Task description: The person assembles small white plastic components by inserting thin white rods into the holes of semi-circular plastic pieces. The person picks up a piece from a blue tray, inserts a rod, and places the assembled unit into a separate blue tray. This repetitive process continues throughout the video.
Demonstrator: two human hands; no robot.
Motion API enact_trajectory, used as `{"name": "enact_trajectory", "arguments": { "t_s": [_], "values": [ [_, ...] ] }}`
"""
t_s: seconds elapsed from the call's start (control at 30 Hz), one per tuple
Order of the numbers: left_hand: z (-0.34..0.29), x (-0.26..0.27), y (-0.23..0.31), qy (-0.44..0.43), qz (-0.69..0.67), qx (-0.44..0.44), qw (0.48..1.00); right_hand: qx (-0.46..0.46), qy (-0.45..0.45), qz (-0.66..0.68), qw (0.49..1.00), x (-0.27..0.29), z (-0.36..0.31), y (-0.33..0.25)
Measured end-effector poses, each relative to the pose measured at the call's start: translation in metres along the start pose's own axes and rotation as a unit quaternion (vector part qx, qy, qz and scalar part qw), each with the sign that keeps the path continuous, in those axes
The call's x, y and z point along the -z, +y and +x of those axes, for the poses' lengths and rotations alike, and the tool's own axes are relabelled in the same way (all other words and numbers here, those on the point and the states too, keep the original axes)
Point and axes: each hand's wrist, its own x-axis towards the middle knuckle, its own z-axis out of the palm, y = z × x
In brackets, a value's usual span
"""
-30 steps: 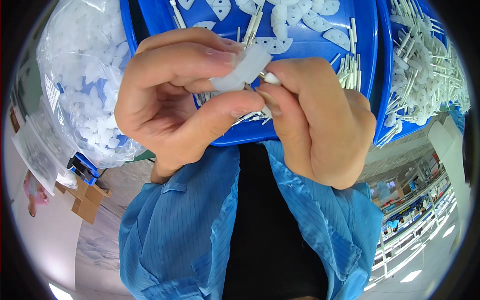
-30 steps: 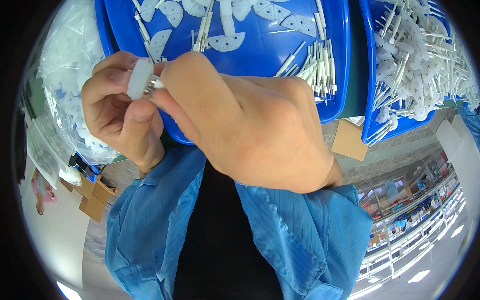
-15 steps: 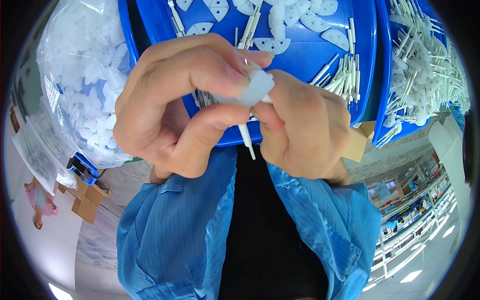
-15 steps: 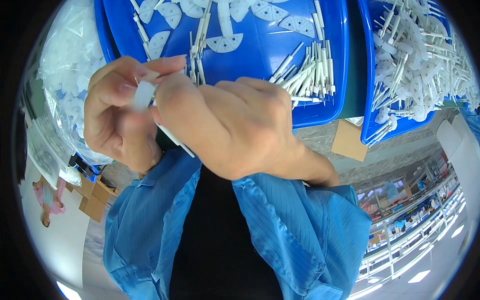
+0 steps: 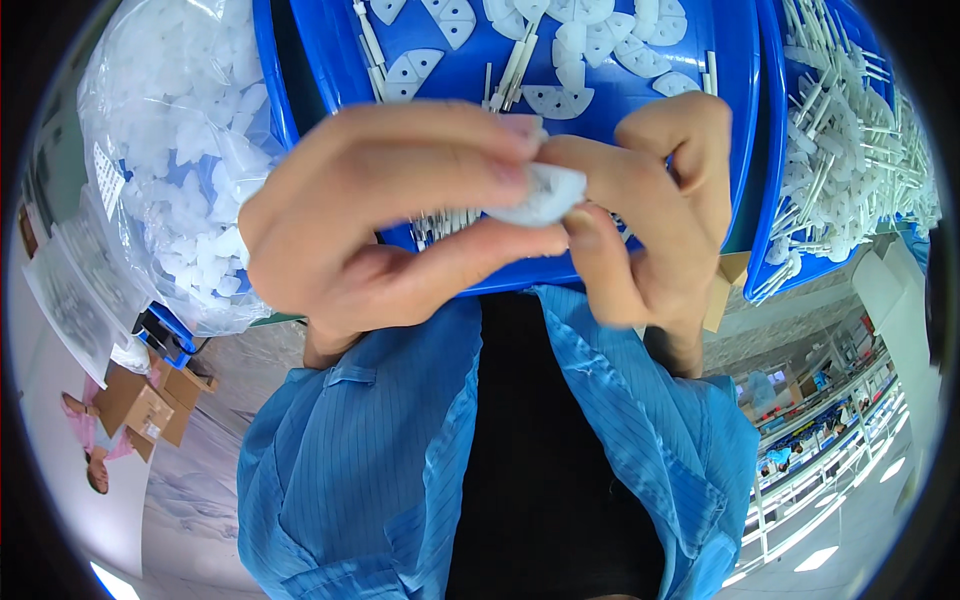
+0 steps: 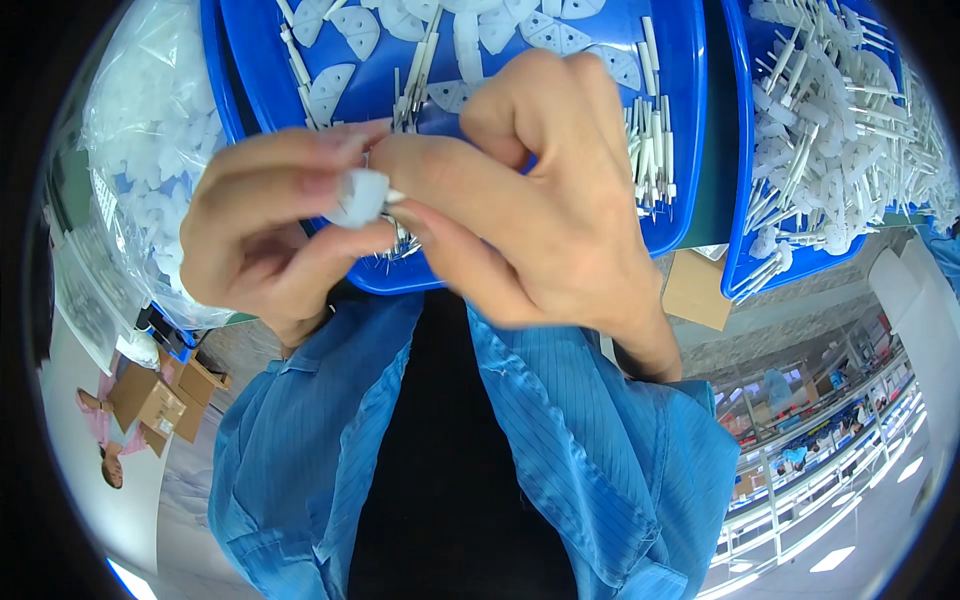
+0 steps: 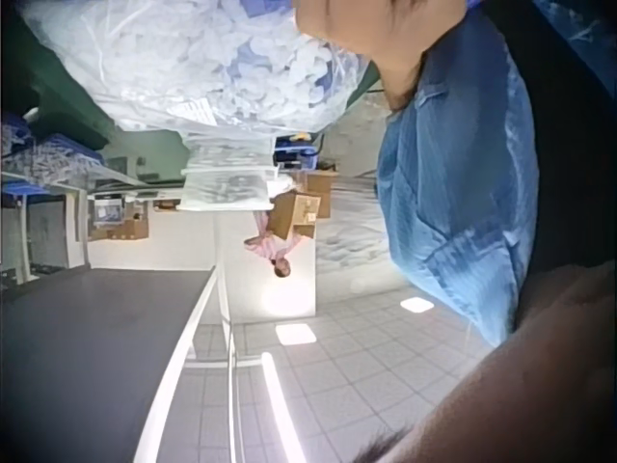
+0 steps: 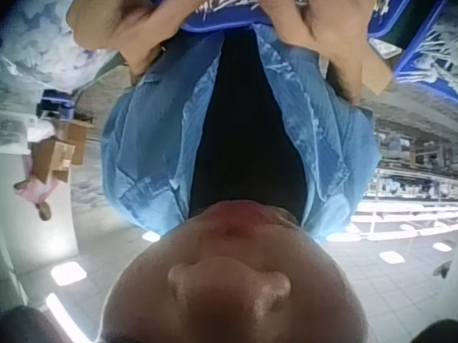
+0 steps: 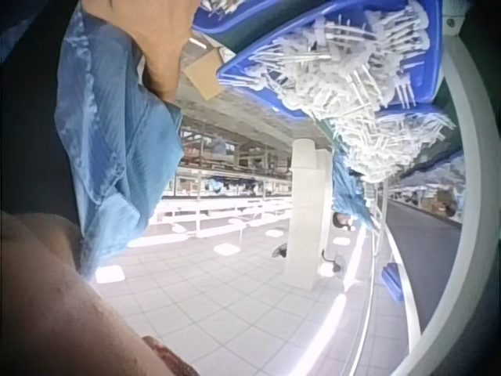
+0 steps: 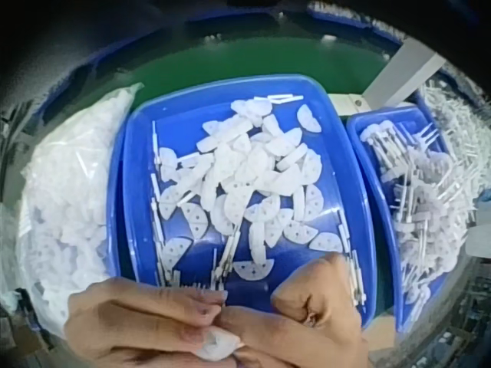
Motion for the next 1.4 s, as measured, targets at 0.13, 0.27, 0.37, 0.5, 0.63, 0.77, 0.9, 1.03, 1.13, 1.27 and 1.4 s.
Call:
{"name": "enact_trajectory", "arguments": {
  "t_s": [0.13, 0.27, 0.37, 0.5, 0.63, 0.77, 0.9, 1.03, 1.13, 1.27, 1.4],
  "values": [
    [-0.001, -0.001, 0.002, -0.019, 0.071, -0.068, 0.995, -0.11, 0.162, 0.178, 0.964, -0.027, 0.009, -0.046],
    [-0.005, -0.003, -0.004, 0.004, 0.063, -0.1, 0.993, -0.183, 0.226, 0.278, 0.915, -0.039, -0.009, -0.054],
    [-0.004, -0.018, -0.014, 0.1, -0.048, -0.088, 0.99, -0.219, 0.26, 0.229, 0.912, -0.017, -0.022, -0.052],
    [0.012, -0.021, -0.008, 0.066, 0.157, 0.075, 0.983, -0.285, 0.491, -0.129, 0.813, 0.064, -0.029, -0.029],
    [0.006, -0.031, -0.012, 0.001, 0.255, 0.1, 0.962, -0.357, 0.38, -0.329, 0.787, 0.111, -0.059, -0.012],
    [0.005, -0.029, -0.008, -0.021, 0.276, 0.104, 0.955, -0.305, 0.327, -0.414, 0.793, 0.108, -0.042, -0.012],
    [0.002, -0.018, -0.003, 0.019, 0.135, 0.112, 0.984, -0.16, 0.257, -0.211, 0.929, 0.053, -0.003, -0.026],
    [-0.003, -0.01, 0.001, 0.099, -0.061, 0.123, 0.986, 0.0, 0.016, -0.116, 0.993, 0.0, 0.035, -0.014],
    [-0.003, -0.008, 0.0, 0.098, -0.109, 0.143, 0.979, -0.029, 0.008, -0.16, 0.987, -0.022, 0.029, -0.011],
    [-0.002, -0.017, 0.012, 0.161, -0.175, 0.243, 0.94, -0.044, 0.008, -0.123, 0.991, -0.019, 0.018, -0.01],
    [-0.004, -0.022, 0.007, 0.216, -0.164, 0.236, 0.933, -0.13, 0.182, 0.016, 0.975, -0.002, 0.017, -0.021]
  ]
}}
